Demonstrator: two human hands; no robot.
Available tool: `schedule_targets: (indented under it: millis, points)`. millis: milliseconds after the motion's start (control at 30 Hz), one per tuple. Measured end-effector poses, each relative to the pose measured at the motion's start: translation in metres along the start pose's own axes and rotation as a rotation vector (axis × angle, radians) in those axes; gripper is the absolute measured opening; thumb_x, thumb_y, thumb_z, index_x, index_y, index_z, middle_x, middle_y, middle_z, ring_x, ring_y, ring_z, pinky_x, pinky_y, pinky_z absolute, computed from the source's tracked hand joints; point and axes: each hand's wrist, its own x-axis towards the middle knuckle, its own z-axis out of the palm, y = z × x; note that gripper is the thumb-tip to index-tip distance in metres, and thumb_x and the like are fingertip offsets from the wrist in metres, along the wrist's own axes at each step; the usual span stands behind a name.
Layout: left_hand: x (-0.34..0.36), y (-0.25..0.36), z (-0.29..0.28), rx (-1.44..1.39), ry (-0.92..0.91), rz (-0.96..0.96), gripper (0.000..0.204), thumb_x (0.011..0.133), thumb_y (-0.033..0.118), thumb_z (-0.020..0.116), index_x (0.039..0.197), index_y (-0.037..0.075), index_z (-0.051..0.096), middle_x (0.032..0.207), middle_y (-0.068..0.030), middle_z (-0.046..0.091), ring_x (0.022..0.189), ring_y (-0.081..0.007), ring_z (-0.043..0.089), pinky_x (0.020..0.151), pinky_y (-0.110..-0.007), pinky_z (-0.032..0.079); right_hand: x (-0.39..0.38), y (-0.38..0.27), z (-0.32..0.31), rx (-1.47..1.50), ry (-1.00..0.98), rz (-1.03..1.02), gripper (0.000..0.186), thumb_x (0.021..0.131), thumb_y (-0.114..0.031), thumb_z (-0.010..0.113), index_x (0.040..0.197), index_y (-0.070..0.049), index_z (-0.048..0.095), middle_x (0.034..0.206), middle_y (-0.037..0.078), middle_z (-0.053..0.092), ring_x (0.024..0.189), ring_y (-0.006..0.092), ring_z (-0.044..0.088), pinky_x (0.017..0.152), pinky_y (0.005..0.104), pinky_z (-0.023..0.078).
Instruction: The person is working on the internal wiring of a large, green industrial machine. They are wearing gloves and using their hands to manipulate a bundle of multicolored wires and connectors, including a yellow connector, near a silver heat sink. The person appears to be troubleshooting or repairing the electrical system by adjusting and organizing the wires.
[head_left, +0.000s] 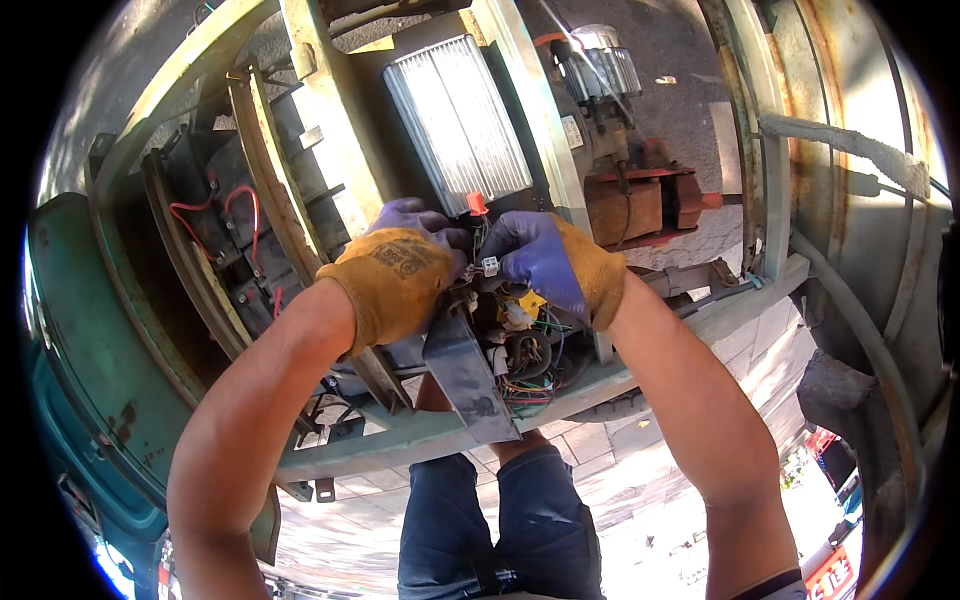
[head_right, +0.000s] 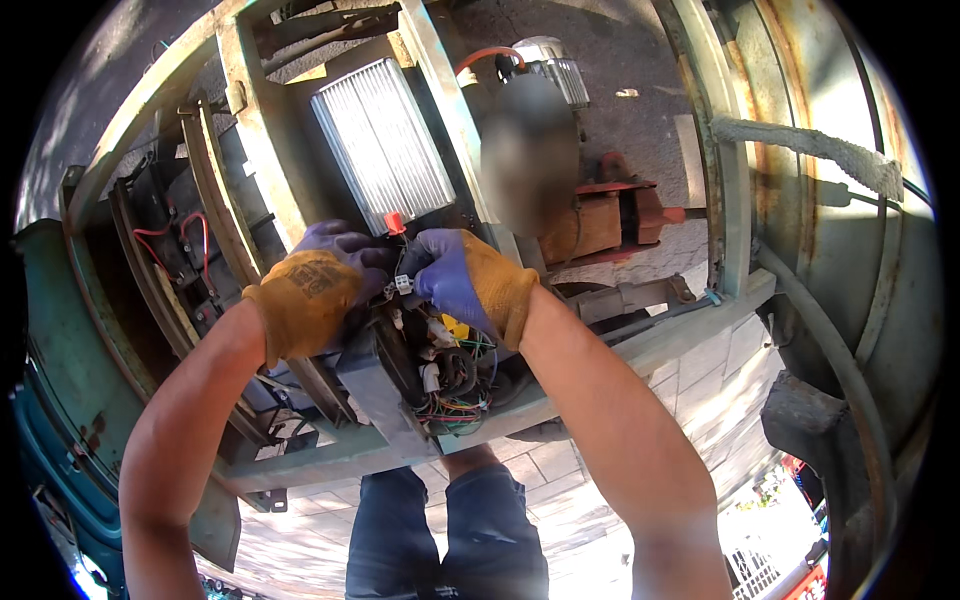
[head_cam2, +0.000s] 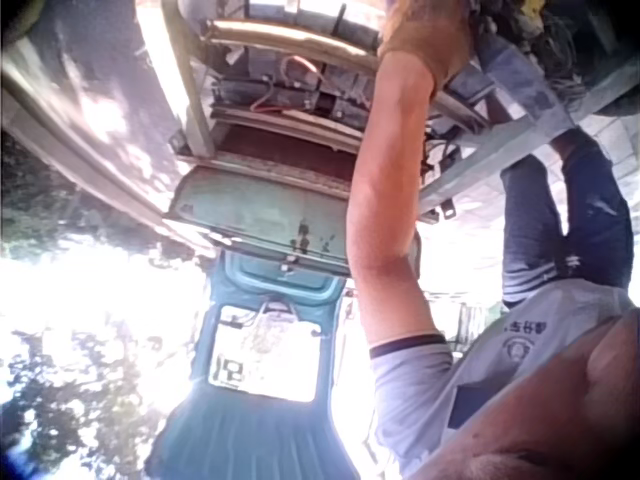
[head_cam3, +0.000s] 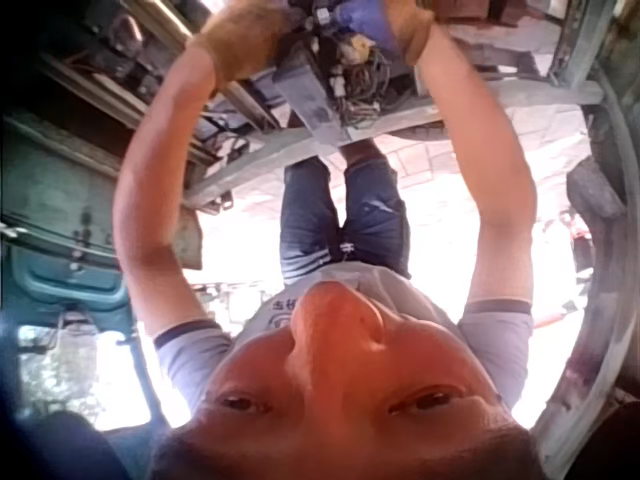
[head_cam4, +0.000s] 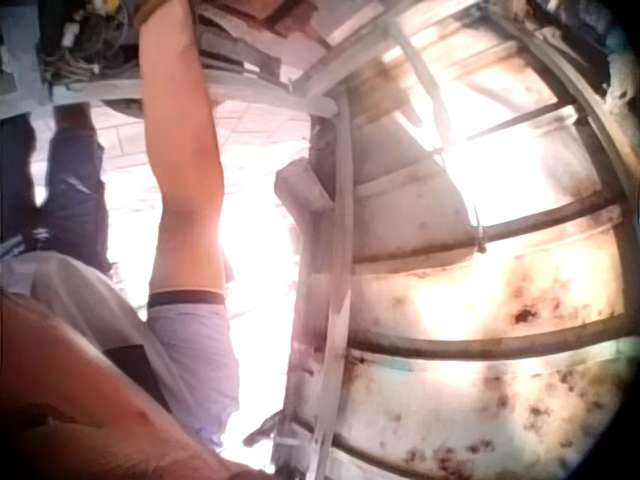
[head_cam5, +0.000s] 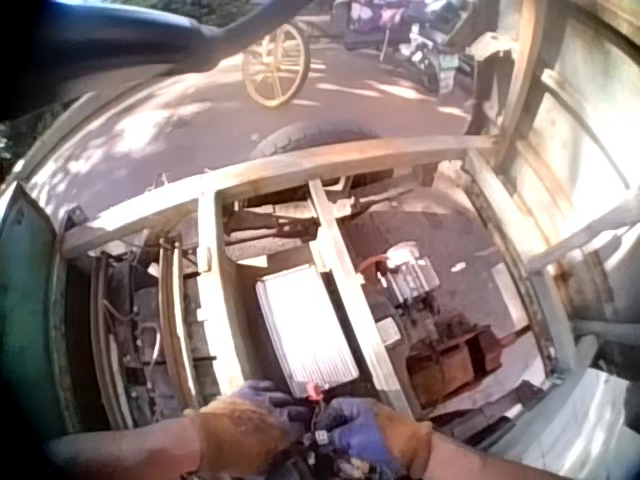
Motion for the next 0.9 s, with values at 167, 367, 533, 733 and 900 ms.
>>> schedule_targets:
  millis: [167,367,533,733,900]
  points:
    - [0.006,0.01,-0.003,0.1,-0.057,-0.025,0.039,0.092,0.017,0.074,0.131,0.02,0.075,0.153,-0.0026,0.066,0.15,-0.0242,0.054,0.13,-0.048,0.033,0.0,-0.005,-0.003,0.064,-0.007,0.023,0.022,0.091,0.011,0.059,0.106,0.002,0.073,0.101,0.012,0.077,0.092,0.0186,0.076,0.076,0.0305,0.057]
    - [0.01,0.011,0.019,0.003,0.005,-0.011,0.053,0.087,0.004,0.068,0.139,0.01,0.069,0.161,-0.0097,0.057,0.153,-0.0309,0.05,0.129,-0.049,0.036,0.003,-0.004,-0.017,0.076,-0.011,0.022,0.016,0.089,0.01,0.06,0.094,0.001,0.074,0.087,0.012,0.077,0.078,0.0163,0.072,0.068,0.0291,0.055]
    - [0.019,0.012,-0.004,-0.061,-0.227,-0.041,0.045,0.088,0.005,0.067,0.132,0.008,0.07,0.135,-0.0148,0.073,0.133,-0.0339,0.067,0.126,-0.048,0.04,0.007,0.002,-0.018,0.057,-0.006,0.021,0.018,0.089,0.01,0.059,0.095,0.001,0.073,0.087,0.012,0.077,0.077,0.0159,0.071,0.067,0.0291,0.055]
    - [0.03,0.01,-0.01,-0.081,-0.259,-0.027,0.032,0.088,0.007,0.067,0.118,0.009,0.077,0.11,-0.0138,0.08,0.11,-0.0347,0.077,0.108,-0.043,0.054,0.011,0.008,-0.017,0.04,0.005,0.001,0.021,0.09,0.012,0.057,0.096,0.0,0.073,0.09,0.011,0.076,0.08,0.0167,0.072,0.07,0.0298,0.057]
    - [0.023,0.005,-0.005,-0.108,-0.166,-0.01,0.032,0.088,0.006,0.068,0.118,0.009,0.078,0.112,-0.0152,0.08,0.112,-0.0336,0.078,0.102,-0.043,0.057,0.002,0.004,0.0,-0.086,0.131,-0.071,0.02,0.088,0.009,0.061,0.101,0.001,0.075,0.09,0.01,0.077,0.085,0.0172,0.073,0.075,0.0313,0.058]
